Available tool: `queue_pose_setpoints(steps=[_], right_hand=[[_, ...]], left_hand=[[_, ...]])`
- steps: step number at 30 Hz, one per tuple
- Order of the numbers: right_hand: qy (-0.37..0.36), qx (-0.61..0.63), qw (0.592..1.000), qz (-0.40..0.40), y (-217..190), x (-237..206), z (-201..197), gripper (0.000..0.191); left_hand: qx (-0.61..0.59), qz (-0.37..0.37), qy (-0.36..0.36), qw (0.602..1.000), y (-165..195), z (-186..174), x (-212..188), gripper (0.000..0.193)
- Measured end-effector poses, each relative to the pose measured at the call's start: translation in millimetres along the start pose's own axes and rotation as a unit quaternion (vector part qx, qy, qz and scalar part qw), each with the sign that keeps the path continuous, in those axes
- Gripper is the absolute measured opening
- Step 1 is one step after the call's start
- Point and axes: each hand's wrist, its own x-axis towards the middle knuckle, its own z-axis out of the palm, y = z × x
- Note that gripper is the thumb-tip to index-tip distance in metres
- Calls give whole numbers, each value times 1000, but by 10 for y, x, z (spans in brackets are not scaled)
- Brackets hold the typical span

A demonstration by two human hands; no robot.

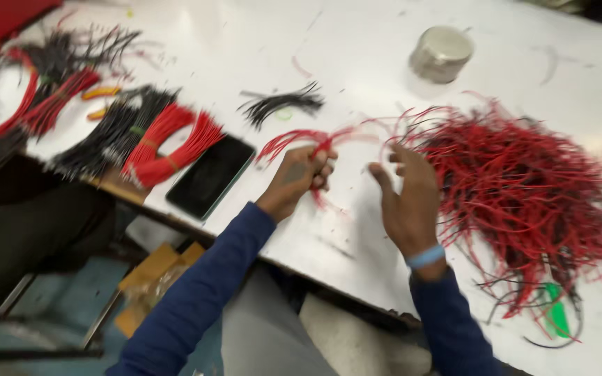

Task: The person sorts red and black wires on a white table, separating them into neat bundles by hand. The person repeatedly picks up wires from a mixed pile, aligns them, and places them into organized stacks.

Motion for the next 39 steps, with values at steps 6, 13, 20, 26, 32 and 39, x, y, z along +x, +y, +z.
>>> queue_pose_setpoints(steps=[6,13,20,26,32,39], right_hand=[[-142,311,933,115,-175,-507,237,41],[-94,522,776,342,-48,-691,457,32],[-37,733,527,428,120,-809,745,13],[-43,665,646,372,-59,-862,704,28],[-7,560,746,360,-187,-876,464,59],[120,467,843,238,-265,-759,651,85]], left_hand=[[-194,50,34,979,-5,287,-71,25],[-319,60,17,946,-114,289,-186,23],[-268,70,70,958,-230,582,-396,32],[-212,39,58,975,-282,577,-609,38],[-205,102,18,973,-244,383,-706,31],[-312,57,-11,948,-293,592,-835,28]])
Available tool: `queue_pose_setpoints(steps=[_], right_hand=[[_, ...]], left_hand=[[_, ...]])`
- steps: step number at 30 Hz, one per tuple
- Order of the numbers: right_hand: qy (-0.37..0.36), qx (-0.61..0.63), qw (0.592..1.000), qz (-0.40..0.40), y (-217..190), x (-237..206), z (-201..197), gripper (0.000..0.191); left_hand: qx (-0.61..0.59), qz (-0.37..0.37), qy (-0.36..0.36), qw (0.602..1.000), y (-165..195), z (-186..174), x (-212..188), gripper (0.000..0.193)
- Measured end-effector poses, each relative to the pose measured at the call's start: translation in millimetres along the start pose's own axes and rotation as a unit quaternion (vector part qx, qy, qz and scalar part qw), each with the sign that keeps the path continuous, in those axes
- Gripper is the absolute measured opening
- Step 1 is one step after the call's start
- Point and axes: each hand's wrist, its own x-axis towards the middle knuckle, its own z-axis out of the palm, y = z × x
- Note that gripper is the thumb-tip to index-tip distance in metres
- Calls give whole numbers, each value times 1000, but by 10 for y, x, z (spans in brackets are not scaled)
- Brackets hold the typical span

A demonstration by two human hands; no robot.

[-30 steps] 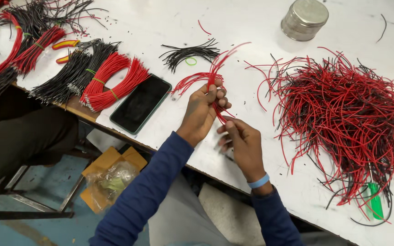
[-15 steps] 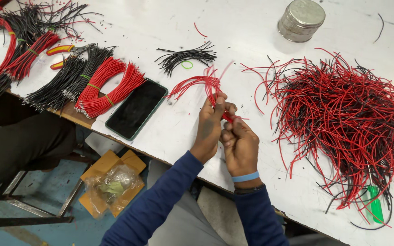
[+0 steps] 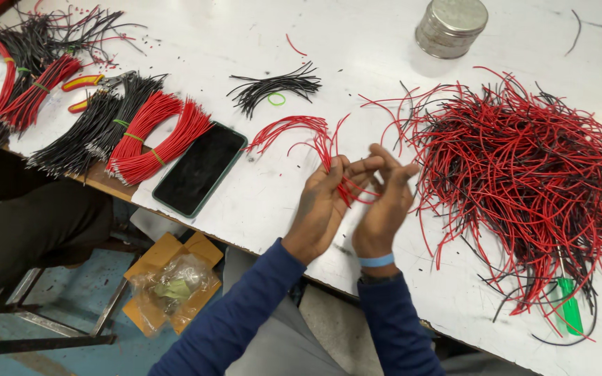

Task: The person sorts red and black wires on a white table, separating them into neat bundles by hand. The person repeatedly picks up wires from a mixed pile, aligns them, and places them into organized stacks.

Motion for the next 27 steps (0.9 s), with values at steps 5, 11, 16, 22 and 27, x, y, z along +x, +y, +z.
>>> queue_pose_setpoints(steps=[5,11,16,22,27], right_hand=[[-9,191,979,68,72,-119,110,81],[8,162,984,78,105,-32,115,86],[-63,207,968,127,172,-108,59,101],[-123,87,973,176,43,-73,-22,103],[-217,-120,961,122,-246,202,-177,67]], left_hand=[[22,-3,63,998,-147,37,-54,36],[160,-30,15,986,-150,111,-185,55],[323,30,-13,946,-97,128,-202,59],[307,62,35,949,-156,-51,-125,47],[586,43,109,802,-200,-227,-175,36]])
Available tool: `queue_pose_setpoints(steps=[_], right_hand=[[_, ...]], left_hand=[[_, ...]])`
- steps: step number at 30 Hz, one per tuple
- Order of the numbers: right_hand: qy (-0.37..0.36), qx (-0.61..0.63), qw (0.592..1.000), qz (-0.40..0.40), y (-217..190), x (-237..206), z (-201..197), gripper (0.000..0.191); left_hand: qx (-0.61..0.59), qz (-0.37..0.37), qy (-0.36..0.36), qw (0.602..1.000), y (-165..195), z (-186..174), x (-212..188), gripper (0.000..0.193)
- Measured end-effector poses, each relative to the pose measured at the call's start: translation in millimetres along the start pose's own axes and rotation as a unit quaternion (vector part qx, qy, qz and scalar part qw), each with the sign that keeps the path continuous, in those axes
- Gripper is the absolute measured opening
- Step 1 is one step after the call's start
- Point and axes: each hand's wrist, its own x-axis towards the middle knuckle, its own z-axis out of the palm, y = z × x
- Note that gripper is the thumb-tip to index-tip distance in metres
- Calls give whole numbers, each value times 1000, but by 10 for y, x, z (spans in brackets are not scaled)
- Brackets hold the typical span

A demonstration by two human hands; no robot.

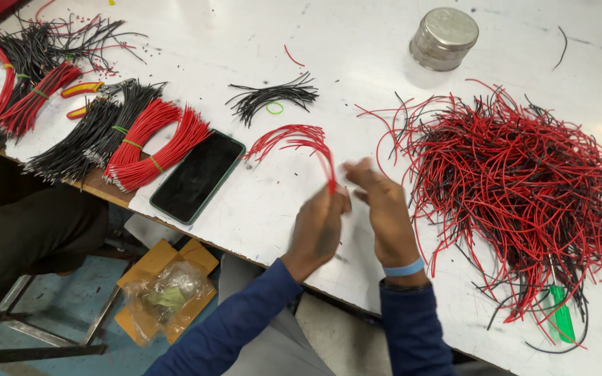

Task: The person sorts red and black wires on a white table, separating them into neat bundles by hand. The person repeatedly picks up wires from a mixed pile, aligns them, and places them into organized stacks.

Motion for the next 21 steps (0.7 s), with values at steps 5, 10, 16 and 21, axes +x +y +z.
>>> queue_pose_setpoints(steps=[5,10,16,21], right_hand=[[-58,-35,997,39,9,104,0,33],[-6,-80,997,24,13,278,-273,25],[-163,-323,911,-200,-178,277,-262,10],[-142,-268,936,-178,-472,308,-100,10]], left_hand=[[248,94,-40,963,246,63,-21,24],[173,1,-98,980,787,-411,-165,29],[234,373,63,896,874,-861,152,28],[-110,-25,-122,986,515,-803,428,29]])
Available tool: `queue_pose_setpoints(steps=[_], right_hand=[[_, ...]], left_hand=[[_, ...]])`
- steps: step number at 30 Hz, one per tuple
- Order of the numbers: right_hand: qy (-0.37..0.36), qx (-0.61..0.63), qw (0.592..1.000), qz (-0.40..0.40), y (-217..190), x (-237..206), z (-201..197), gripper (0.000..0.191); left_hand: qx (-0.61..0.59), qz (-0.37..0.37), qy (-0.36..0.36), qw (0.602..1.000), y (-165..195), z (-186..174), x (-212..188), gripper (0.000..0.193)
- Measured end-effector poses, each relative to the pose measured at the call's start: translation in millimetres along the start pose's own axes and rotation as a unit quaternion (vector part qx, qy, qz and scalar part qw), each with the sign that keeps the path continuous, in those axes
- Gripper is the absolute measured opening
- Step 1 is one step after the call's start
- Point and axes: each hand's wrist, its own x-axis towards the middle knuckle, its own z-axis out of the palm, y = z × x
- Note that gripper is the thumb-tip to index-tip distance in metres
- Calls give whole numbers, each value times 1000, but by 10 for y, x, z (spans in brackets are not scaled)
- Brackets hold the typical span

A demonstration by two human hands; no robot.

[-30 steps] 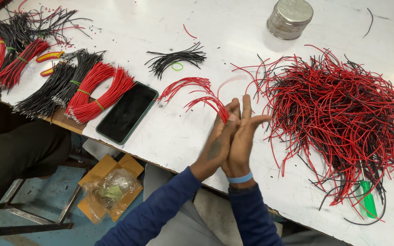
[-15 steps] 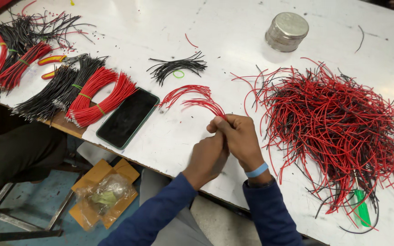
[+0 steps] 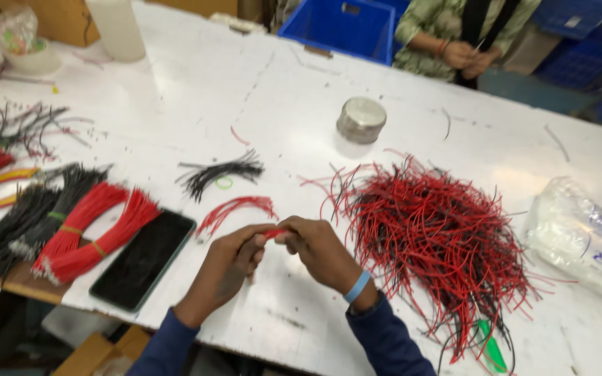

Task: The person sorts red and black wires on a white table, separating them into neat bundles by hand. The person repeatedly picks up wires from a mixed pile, aligns them, and places them into organized stacks.

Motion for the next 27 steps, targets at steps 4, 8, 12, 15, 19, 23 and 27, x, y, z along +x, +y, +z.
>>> queue_pose_setpoints(steps=[4,8,12,15,19,23,27], right_hand=[[103,-17,993,-58,-104,55,-16,13],[120,-62,985,-106,-73,50,-1,15],[99,-73,982,-141,-25,26,3,24],[98,-75,981,-149,-37,21,24,18],[116,-83,982,-123,-80,44,53,16],[165,-41,985,0,-46,-48,23,39],[163,-13,968,193,63,-397,104,36]], left_hand=[[29,14,25,999,-148,-41,71,28],[68,-7,-8,998,-136,-115,110,26],[-11,12,-130,991,-12,-250,202,26],[22,-12,-126,992,46,-282,206,27],[13,-21,-91,996,-12,-234,243,23],[37,-11,-22,999,-126,-451,570,18],[245,34,91,965,-170,-1141,1157,20]])
